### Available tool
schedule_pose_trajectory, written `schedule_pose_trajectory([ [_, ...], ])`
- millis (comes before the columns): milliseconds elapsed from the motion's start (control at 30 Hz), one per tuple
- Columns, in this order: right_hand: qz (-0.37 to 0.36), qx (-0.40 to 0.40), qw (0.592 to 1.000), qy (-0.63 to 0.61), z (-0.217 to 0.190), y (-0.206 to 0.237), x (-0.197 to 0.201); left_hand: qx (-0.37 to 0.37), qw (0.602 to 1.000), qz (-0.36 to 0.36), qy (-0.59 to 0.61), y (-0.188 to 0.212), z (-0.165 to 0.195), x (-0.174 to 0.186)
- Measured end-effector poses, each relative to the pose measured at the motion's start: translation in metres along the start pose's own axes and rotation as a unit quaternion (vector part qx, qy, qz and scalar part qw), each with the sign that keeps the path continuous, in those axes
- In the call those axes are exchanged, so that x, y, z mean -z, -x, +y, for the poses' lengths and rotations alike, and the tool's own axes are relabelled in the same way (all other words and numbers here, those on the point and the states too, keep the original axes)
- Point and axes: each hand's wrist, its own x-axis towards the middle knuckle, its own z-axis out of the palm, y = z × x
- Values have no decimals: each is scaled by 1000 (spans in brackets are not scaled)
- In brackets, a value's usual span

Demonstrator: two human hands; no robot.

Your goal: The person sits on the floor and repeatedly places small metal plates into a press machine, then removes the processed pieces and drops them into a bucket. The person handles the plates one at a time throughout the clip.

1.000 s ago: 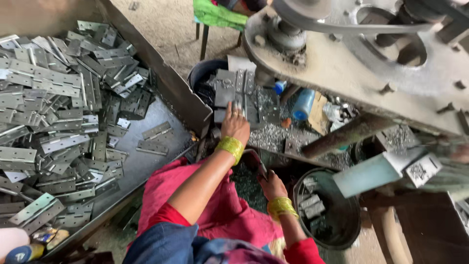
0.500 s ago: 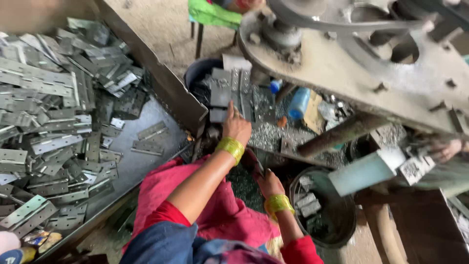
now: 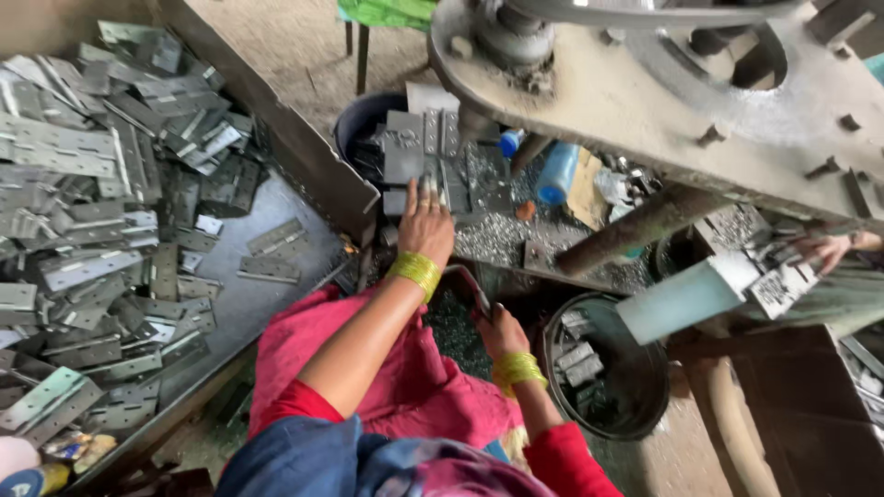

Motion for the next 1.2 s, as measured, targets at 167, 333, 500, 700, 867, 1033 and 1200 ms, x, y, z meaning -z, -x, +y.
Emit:
schedule_pose_trajectory([
  [167, 31, 95, 995, 29, -3, -24, 17, -40, 978, -204, -5, -12, 2, 7],
  [333, 53, 44, 997, -44, 13, 10, -23, -59, 992, -109, 12, -5, 3, 3],
  [500, 66, 55, 996, -15, 7, 7, -8, -56, 995, -86, -10, -1, 4, 4],
  [700, -3, 24, 1000, 0, -16, -3, 15, -58, 988, -144, 5, -6, 15, 3],
  [867, -12, -16, 998, -63, -14, 20, 0, -20, 999, -26, 2, 4, -1, -6],
  [1033, 15, 33, 997, 71, -14, -9, 23, -40, 997, 11, 70, 2, -9, -2],
  [1200, 13, 35, 993, 113, -11, -11, 17, -68, 968, -240, 28, -3, 0, 8],
])
